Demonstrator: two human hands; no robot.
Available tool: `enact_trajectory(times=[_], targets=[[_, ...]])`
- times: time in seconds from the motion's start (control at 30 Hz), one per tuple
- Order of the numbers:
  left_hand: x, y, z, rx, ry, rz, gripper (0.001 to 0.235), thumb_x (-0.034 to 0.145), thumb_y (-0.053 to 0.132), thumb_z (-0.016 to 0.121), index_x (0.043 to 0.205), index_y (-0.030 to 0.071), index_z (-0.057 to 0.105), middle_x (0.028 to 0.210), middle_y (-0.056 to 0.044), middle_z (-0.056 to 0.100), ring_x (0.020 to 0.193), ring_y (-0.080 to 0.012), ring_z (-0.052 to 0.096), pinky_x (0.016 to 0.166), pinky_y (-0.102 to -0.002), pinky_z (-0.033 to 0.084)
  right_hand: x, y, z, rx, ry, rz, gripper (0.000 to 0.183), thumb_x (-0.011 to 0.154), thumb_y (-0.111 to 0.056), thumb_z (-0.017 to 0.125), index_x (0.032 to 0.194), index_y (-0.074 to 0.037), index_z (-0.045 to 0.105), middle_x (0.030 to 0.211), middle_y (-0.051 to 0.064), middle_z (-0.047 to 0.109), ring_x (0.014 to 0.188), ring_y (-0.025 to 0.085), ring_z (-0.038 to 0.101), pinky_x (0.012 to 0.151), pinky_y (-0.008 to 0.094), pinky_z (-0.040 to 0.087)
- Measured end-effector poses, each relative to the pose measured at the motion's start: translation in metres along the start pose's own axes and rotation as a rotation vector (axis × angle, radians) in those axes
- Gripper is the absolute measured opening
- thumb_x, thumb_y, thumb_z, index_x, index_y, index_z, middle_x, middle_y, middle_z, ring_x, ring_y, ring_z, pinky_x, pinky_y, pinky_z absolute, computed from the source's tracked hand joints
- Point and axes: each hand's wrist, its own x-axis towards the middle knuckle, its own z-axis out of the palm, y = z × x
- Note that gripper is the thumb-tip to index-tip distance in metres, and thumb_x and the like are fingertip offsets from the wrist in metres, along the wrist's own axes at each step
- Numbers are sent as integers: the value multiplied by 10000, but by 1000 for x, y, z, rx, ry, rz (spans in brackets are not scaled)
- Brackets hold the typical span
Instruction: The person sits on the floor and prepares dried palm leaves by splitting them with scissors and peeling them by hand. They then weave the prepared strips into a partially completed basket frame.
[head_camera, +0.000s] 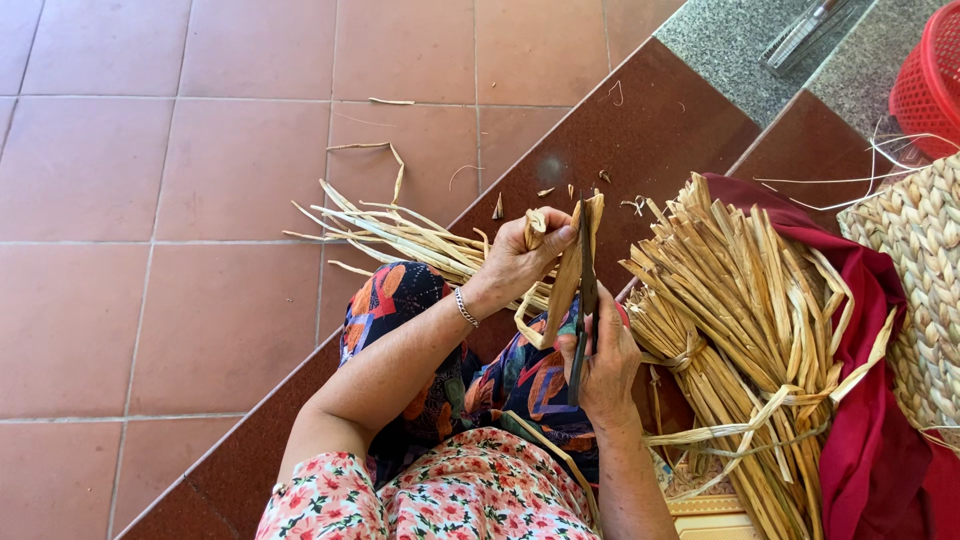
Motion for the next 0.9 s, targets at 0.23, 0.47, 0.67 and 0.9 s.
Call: enact_trajectory(times=[0.23, 0.47, 0.67, 0.9], targets=[[-2, 10, 0, -100, -30, -148, 220, 1062, 258, 599, 1026, 51, 660, 731, 66, 556, 550, 4, 433, 467, -174, 336, -13, 19, 10, 99, -71, -4, 693, 1076, -471, 469, 1444, 114, 432, 710, 70, 626, 614, 193, 680, 538, 332, 526], [0, 8, -7, -24, 7, -162, 240, 1069, 272, 597, 991, 51, 648, 714, 37, 580, 532, -22, 478, 453, -199, 380, -24, 41, 26, 165, -83, 76, 648, 1083, -458, 424, 1445, 78, 460, 641, -14, 616, 485, 89, 625, 433, 262, 483], [2, -5, -8, 214, -74, 41, 168, 1127, 225, 503, 1183, 69, 530, 990, -74, 765, 920, -133, 750, 781, -304, 631, -6, 37, 21, 483, 118, 225, 621, 958, -441, 687, 1424, -48, 570, 677, -53, 559, 522, 25, 516, 456, 192, 455], [-6, 0, 16, 835, 5, 186, 471, 915, 57, 663, 1313, 50, 410, 1032, -191, 730, 950, -372, 729, 770, -443, 591, 38, 4, 10, 650, 242, 206, 694, 843, -103, 873, 1433, -56, 510, 979, 59, 699, 743, 65, 643, 615, 191, 537]])
